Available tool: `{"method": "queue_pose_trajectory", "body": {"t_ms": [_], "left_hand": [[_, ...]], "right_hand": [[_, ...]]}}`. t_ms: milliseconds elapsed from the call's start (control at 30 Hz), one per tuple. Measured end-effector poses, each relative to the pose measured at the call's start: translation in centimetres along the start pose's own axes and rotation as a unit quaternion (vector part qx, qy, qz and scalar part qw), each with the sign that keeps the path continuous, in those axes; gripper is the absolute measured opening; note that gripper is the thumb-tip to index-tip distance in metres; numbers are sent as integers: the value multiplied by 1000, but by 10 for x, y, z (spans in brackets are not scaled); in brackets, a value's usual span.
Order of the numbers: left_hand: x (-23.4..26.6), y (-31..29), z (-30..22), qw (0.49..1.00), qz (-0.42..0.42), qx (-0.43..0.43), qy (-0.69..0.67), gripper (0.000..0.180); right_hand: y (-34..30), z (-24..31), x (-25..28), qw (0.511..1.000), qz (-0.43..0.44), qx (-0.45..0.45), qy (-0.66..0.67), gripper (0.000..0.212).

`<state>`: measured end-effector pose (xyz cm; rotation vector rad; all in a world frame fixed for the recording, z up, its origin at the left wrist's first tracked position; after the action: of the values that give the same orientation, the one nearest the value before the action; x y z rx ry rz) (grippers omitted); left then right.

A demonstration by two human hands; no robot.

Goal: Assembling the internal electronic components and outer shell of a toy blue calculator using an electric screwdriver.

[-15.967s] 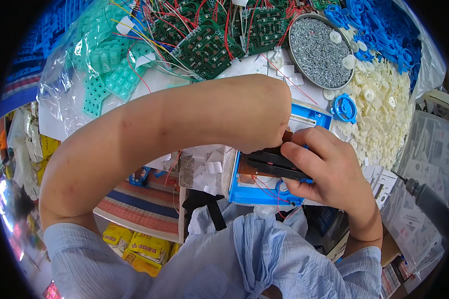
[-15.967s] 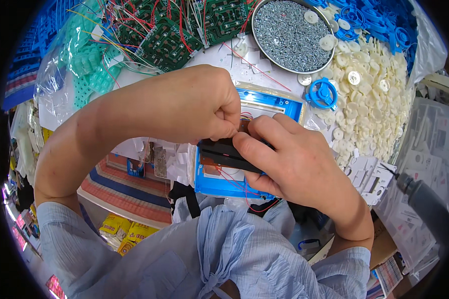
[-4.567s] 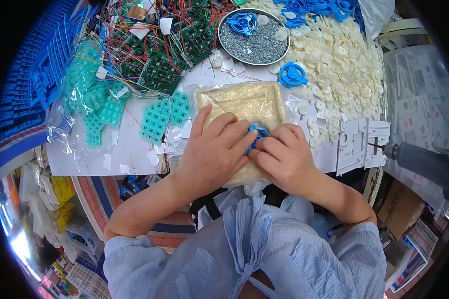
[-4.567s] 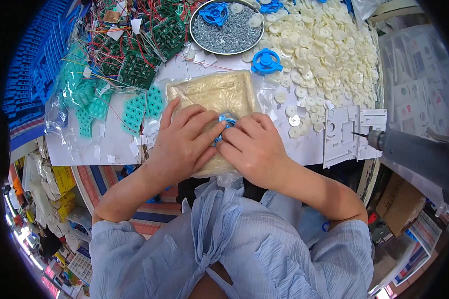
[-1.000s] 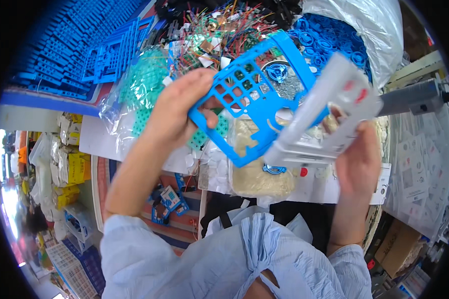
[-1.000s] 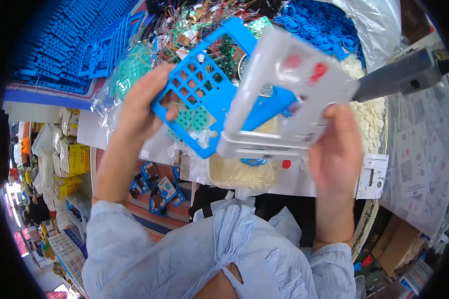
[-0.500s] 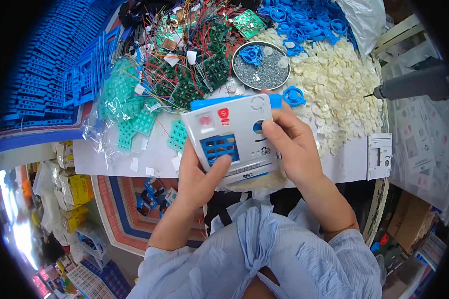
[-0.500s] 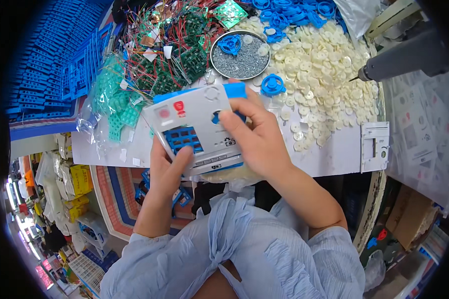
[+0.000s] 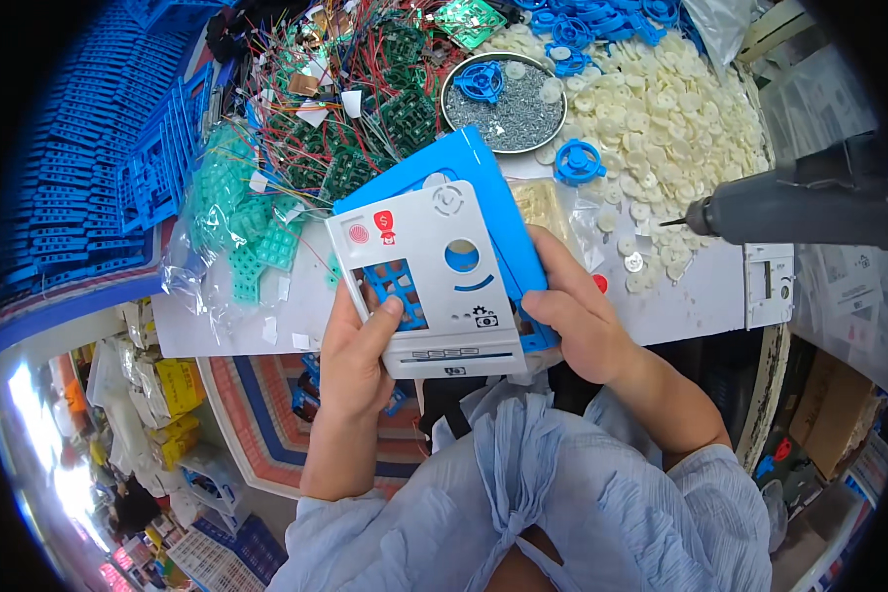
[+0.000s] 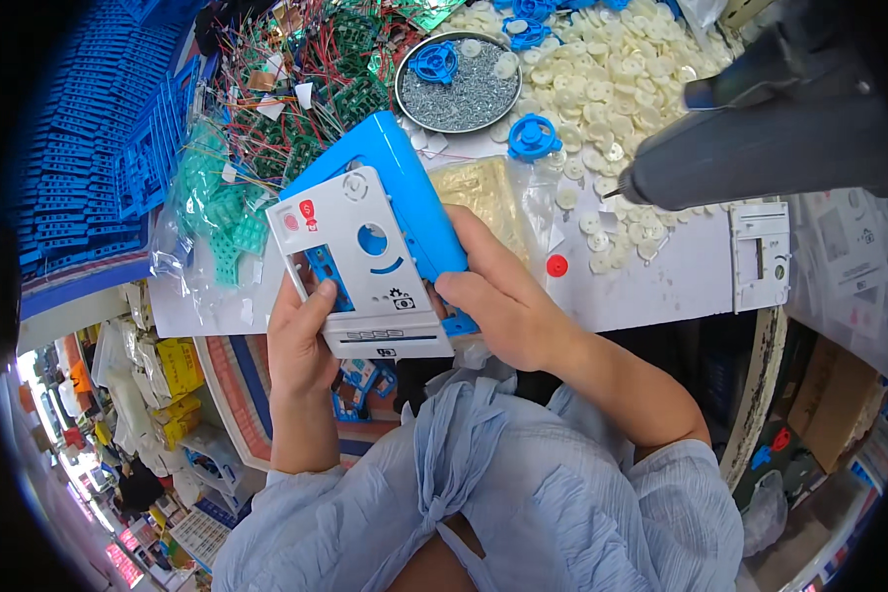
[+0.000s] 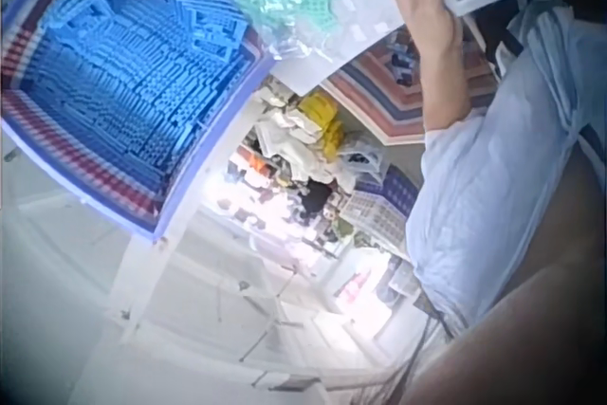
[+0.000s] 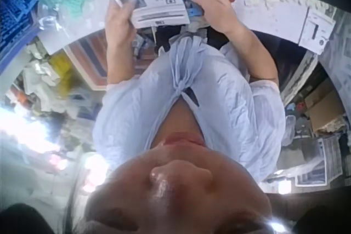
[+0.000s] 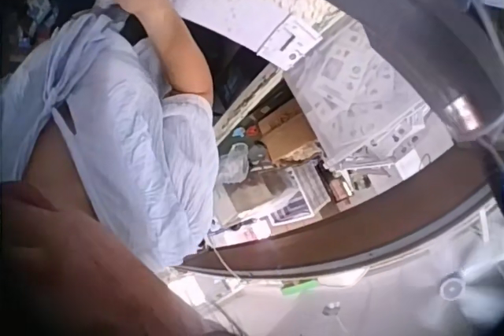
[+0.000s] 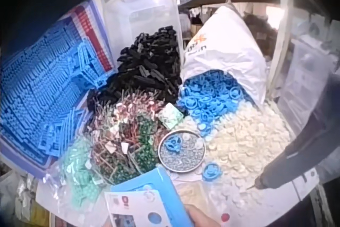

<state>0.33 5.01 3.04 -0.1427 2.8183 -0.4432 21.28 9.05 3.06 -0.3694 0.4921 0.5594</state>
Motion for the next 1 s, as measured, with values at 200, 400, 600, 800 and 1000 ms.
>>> {"method": "queue_pose_trajectory", "body": {"t_ms": [200,400,600,800,1000], "left_hand": [[-2,-1,12,996,-10,42,-75,53],[-3,-7,18,995,-22,40,-87,56],[-2,-12,20,994,-17,31,-101,58],[-2,-13,14,995,-3,29,-97,57],[-4,-13,17,995,-9,32,-91,58]], "right_hand": [[-3,-5,-18,995,-12,94,2,61],[-3,-7,-14,995,-10,83,-56,61],[-5,-11,-16,995,-16,91,-37,62],[-7,-12,-18,994,-11,94,-61,62],[-11,-11,-19,989,-2,111,-96,60]]}}
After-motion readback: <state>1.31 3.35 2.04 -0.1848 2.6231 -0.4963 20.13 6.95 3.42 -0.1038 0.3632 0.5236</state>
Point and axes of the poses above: each hand's wrist, its own y-axis towards the middle knuckle, its own x-axis out of the back of the hand, z = x × y, the point moved 4 cm from there along y, towards the middle knuckle, and after that the axes turned 6 degrees about y, right-handed, at the moved point
